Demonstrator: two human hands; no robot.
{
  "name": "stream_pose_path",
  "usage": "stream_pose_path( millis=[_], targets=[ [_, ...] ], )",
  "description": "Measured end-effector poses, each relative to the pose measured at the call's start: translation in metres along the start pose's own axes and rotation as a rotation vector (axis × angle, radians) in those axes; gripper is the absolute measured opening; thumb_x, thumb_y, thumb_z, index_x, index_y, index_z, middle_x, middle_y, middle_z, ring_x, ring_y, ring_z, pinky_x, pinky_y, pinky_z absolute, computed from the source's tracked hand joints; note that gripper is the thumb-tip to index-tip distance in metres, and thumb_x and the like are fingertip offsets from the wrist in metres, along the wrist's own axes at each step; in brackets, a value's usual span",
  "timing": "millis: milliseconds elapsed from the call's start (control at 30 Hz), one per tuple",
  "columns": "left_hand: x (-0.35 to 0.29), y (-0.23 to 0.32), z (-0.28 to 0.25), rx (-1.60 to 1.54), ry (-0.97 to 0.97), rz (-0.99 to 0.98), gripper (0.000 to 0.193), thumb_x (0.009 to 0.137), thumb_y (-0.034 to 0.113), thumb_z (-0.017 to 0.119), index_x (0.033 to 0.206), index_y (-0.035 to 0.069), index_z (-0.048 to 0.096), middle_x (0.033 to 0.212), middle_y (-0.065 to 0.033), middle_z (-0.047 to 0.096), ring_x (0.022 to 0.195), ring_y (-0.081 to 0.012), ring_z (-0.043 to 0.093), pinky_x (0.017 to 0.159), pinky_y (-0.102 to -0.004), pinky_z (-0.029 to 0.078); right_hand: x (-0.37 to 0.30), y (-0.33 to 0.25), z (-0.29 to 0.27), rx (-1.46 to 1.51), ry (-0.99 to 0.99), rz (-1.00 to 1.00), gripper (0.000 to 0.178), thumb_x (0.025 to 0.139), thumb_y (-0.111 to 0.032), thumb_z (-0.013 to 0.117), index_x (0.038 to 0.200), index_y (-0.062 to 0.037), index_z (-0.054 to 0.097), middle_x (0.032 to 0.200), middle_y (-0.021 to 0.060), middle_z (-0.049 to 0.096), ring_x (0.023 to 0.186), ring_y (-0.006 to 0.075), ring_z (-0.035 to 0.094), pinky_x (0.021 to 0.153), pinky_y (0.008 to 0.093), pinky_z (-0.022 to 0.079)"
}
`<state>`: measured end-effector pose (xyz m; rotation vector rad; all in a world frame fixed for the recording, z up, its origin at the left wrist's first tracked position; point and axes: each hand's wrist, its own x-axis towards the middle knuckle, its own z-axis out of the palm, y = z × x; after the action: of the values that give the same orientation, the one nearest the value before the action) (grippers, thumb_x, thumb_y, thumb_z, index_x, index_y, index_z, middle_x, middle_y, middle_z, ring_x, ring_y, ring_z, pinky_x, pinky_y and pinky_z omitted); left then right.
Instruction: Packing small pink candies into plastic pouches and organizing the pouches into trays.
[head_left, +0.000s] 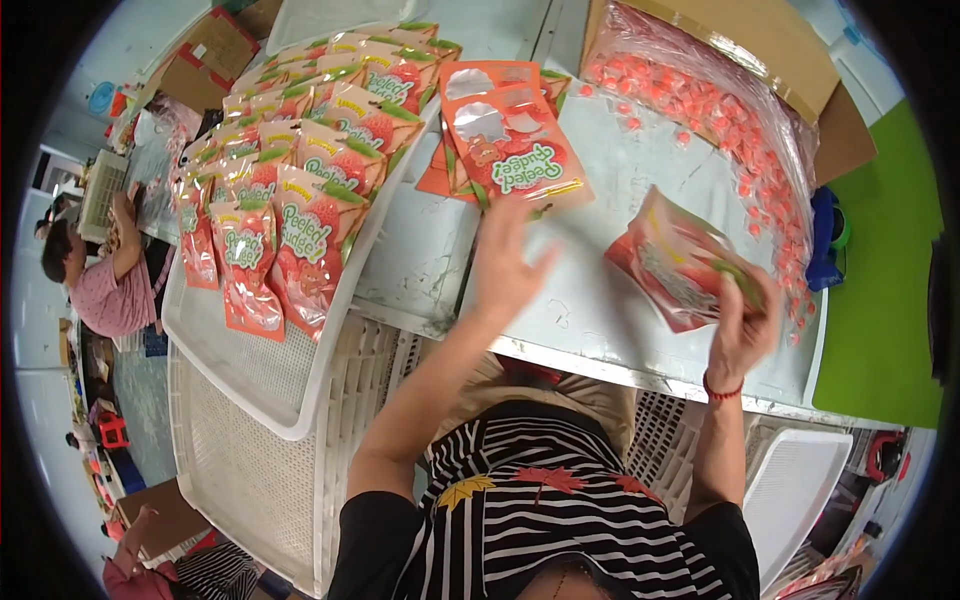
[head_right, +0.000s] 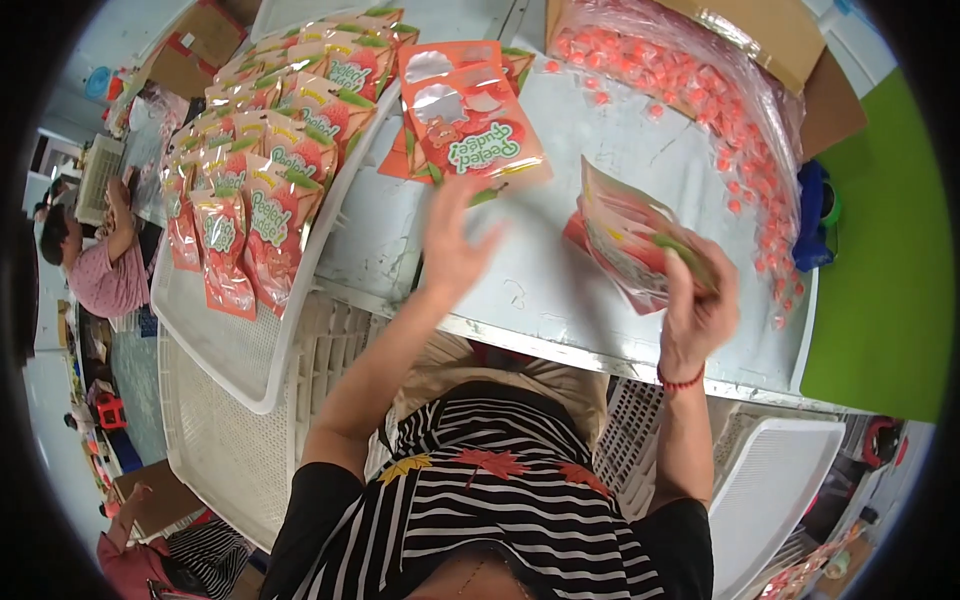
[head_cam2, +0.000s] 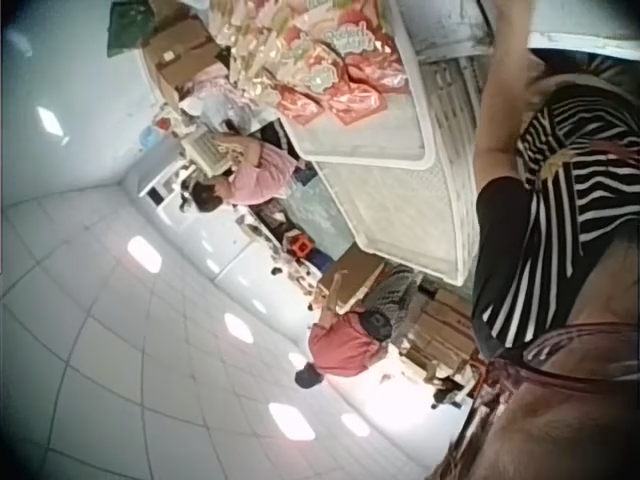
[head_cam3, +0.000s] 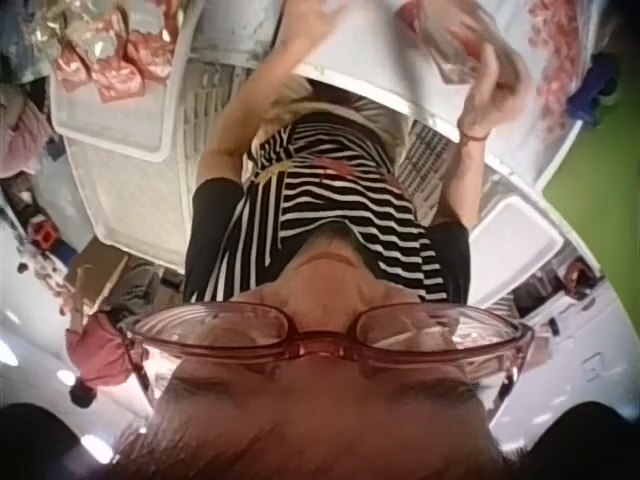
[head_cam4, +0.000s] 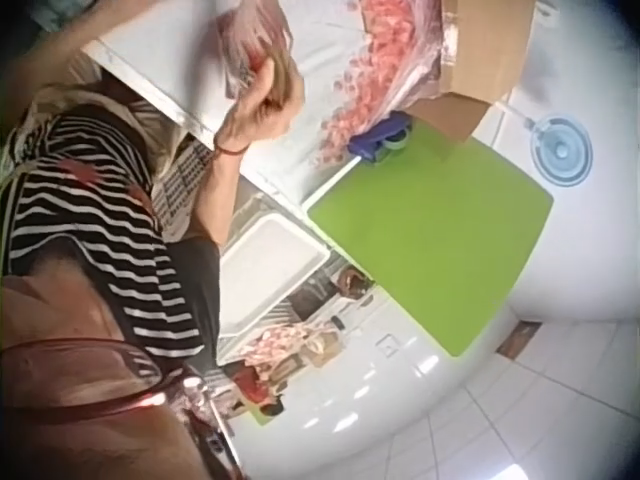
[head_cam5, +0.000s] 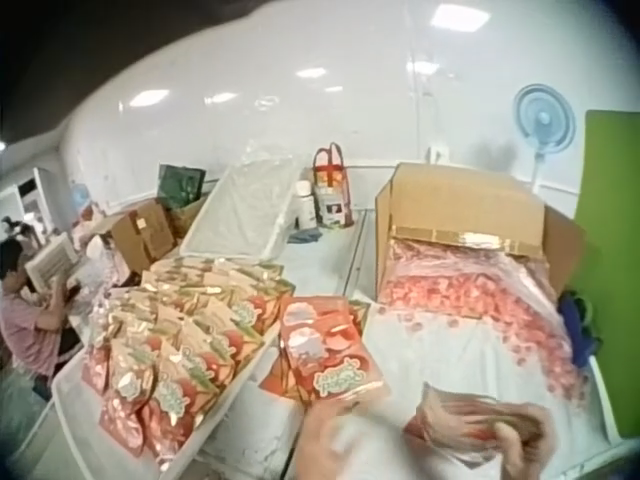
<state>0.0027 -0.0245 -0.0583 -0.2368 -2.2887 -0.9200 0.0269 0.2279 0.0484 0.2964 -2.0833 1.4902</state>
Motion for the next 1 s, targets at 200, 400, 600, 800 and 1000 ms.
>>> stream_pose_path(
  millis=[200,400,600,800,1000],
  targets=[
    [0.021,-0.033,-0.009,0.014,-0.049,-0.626,0.066,0.080,0.021,0.071,0.131,-0.006,0.038,0.081,-0.0109,0.062,0.072,-0.0191,0.060,0.065,-0.0302,0.049,-0.014,0.035,-0.023,-0.170,0.005,0.037,0.023,0.087,-0.004,0.065,0.108,0.0039,0.059,0.087,0.0052,0.066,0.076,0.0086,0.059,0.068,0.0208,0.047],
    [0.029,-0.087,0.001,-0.362,0.044,-0.612,0.061,0.084,0.014,0.068,0.130,-0.009,0.035,0.081,-0.0061,0.065,0.066,-0.0100,0.059,0.056,-0.0214,0.046,-0.010,0.030,-0.028,0.003,0.065,0.196,0.016,0.093,-0.011,0.059,0.101,0.0027,0.064,0.081,-0.0019,0.058,0.073,0.0037,0.048,0.068,0.0165,0.039],
    [0.073,-0.084,-0.026,0.040,0.201,-0.309,0.051,0.083,0.014,0.069,0.124,-0.003,0.045,0.098,-0.0136,0.061,0.087,-0.0190,0.059,0.073,-0.0347,0.048,-0.012,0.029,-0.031,0.064,0.090,0.185,0.016,0.093,-0.009,0.058,0.101,0.0033,0.063,0.085,0.0001,0.061,0.076,0.0050,0.049,0.071,0.0175,0.039],
    [0.040,0.033,-0.014,-0.460,-0.233,-0.217,0.062,0.073,0.013,0.077,0.127,0.003,0.048,0.128,-0.0123,0.051,0.120,-0.0194,0.048,0.100,-0.0339,0.038,-0.009,0.013,-0.031,0.218,0.009,0.226,0.013,0.091,-0.001,0.056,0.099,0.0053,0.063,0.090,0.0069,0.064,0.075,0.0088,0.057,0.064,0.0197,0.045],
    [0.048,0.094,-0.007,-1.128,-0.519,-0.482,0.046,0.074,0.003,0.075,0.116,0.000,0.056,0.110,-0.0093,0.061,0.099,-0.0148,0.059,0.087,-0.0282,0.046,-0.002,0.011,-0.023,0.283,-0.203,0.219,0.007,0.085,0.001,0.063,0.091,0.0049,0.065,0.094,0.0126,0.067,0.078,0.0126,0.060,0.070,0.0234,0.048]
  ],
)
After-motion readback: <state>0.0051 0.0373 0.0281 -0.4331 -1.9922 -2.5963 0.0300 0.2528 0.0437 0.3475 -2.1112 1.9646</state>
